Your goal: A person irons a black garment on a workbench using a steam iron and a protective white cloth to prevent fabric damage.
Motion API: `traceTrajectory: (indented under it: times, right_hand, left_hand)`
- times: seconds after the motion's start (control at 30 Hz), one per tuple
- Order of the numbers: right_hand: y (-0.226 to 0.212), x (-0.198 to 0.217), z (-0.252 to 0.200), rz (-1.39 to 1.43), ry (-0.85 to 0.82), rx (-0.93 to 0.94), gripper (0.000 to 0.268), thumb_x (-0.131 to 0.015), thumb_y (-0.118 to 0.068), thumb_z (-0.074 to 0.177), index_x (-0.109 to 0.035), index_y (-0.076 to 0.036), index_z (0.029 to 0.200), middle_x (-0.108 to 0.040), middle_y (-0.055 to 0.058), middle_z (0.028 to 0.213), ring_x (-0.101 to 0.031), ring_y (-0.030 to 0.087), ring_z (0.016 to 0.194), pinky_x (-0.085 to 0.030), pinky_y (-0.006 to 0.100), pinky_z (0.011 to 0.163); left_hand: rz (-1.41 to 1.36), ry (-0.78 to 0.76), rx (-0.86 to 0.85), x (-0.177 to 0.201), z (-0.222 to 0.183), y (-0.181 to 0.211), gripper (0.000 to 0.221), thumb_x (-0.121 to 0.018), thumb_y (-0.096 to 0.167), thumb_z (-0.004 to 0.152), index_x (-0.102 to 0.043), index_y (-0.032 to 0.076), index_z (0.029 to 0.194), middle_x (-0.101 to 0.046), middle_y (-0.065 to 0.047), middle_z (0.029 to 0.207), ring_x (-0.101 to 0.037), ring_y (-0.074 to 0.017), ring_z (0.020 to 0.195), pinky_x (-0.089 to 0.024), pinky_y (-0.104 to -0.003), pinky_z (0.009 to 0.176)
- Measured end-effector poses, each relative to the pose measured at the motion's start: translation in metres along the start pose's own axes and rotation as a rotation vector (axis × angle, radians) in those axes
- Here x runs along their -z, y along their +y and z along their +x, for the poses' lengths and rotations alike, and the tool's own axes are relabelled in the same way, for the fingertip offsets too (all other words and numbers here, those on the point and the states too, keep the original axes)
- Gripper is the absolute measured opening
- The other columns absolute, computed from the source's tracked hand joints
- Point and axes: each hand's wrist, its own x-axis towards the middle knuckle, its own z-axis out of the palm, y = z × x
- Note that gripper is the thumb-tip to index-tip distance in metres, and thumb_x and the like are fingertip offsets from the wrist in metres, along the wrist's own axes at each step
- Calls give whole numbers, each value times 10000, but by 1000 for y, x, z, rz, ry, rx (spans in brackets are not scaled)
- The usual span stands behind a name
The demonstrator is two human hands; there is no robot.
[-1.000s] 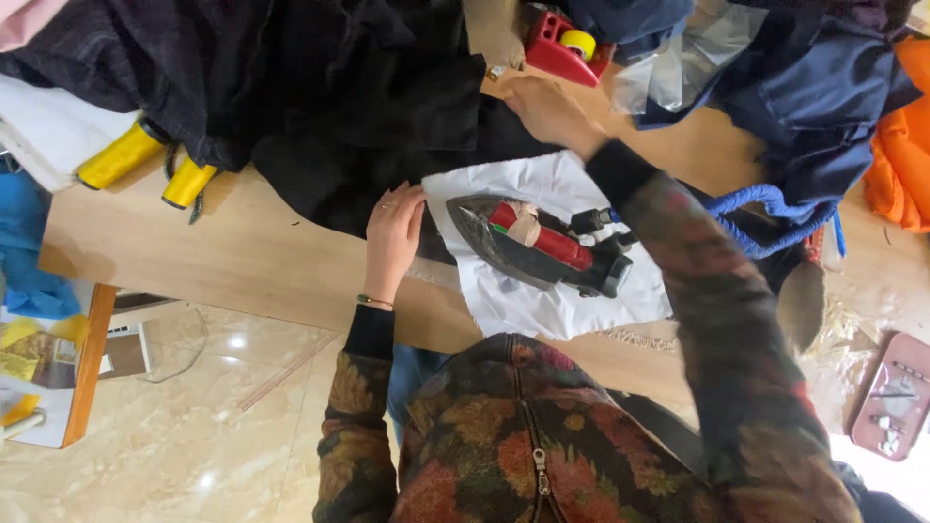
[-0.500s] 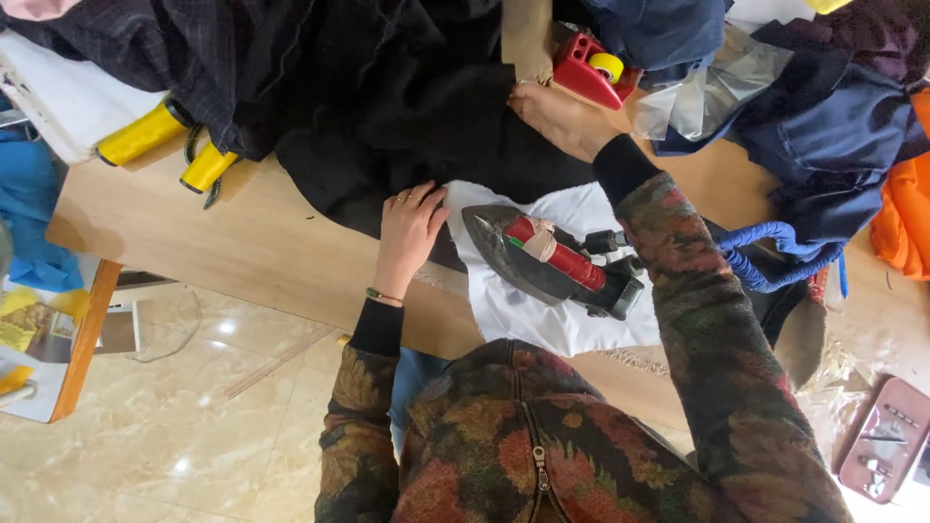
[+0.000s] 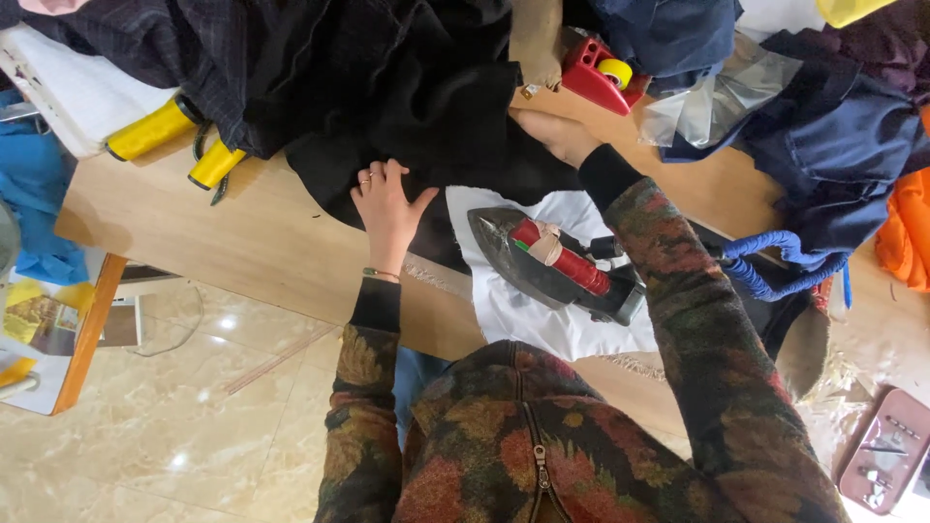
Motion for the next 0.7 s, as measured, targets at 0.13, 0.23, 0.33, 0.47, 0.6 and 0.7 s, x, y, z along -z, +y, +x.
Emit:
traceTrajectory:
  times: [0.13, 0.23, 0.33, 0.47, 0.6, 0.7]
  right_hand:
    - [-52, -1, -4, -103, -286, -577, 452, -462, -407, 1005, -563, -195, 1391, -592, 18, 1452, -528, 175, 1353, -350, 287, 1193]
    - [-62, 6, -8, -77, -258, -393, 488, -537, -361, 954, -520, -202, 1415, -567, -26, 1458, -501, 145, 1358, -306, 261, 1189]
    - [-34, 7, 16, -201, -339, -56, 287, -591, -103, 885, -717, -60, 1139, -755, 50, 1094, -725, 196, 976, -589, 291, 861]
    - [19, 0, 39, -1009, 91, 487, 532, -526, 78, 794, -665, -162, 1248, -734, 151, 1087, -676, 381, 946, -457, 480, 886]
    - [45, -10, 49, -1227, 124, 473, 549, -535, 7, 823, -619, -201, 1324, -720, 113, 1107, -617, 356, 1033, -388, 476, 870]
    - [10, -9, 25, -1233, 10, 158, 487, -464, 15, 938, -538, -144, 1393, -595, 157, 1362, -589, 404, 1164, -464, 521, 930]
  left_hand:
    - [-20, -28, 28, -3, 2, -3, 572, -824, 600, 817, -590, 146, 1074, -618, -90, 1037, -580, -331, 995, -454, -466, 729]
    - [-13, -8, 15, -2, 1, -2, 599, -847, 598, 782, -567, 147, 1059, -616, -79, 1019, -586, -331, 996, -458, -470, 698]
    - [-8, -29, 33, -3, 4, -2, 574, -848, 604, 767, -580, 167, 1026, -599, -65, 991, -571, -319, 971, -457, -474, 679]
    - [2, -68, 60, -8, 5, -2, 567, -826, 613, 759, -593, 177, 1037, -595, -57, 990, -560, -328, 990, -443, -478, 659]
    - [-25, 32, 84, 3, 8, 8, 699, -651, 838, 796, -622, 148, 904, -618, -64, 881, -579, -339, 884, -422, -495, 587]
    - [91, -43, 190, -5, 13, 20, 828, -739, 862, 690, -693, 86, 974, -674, -104, 973, -574, -354, 960, -431, -527, 624]
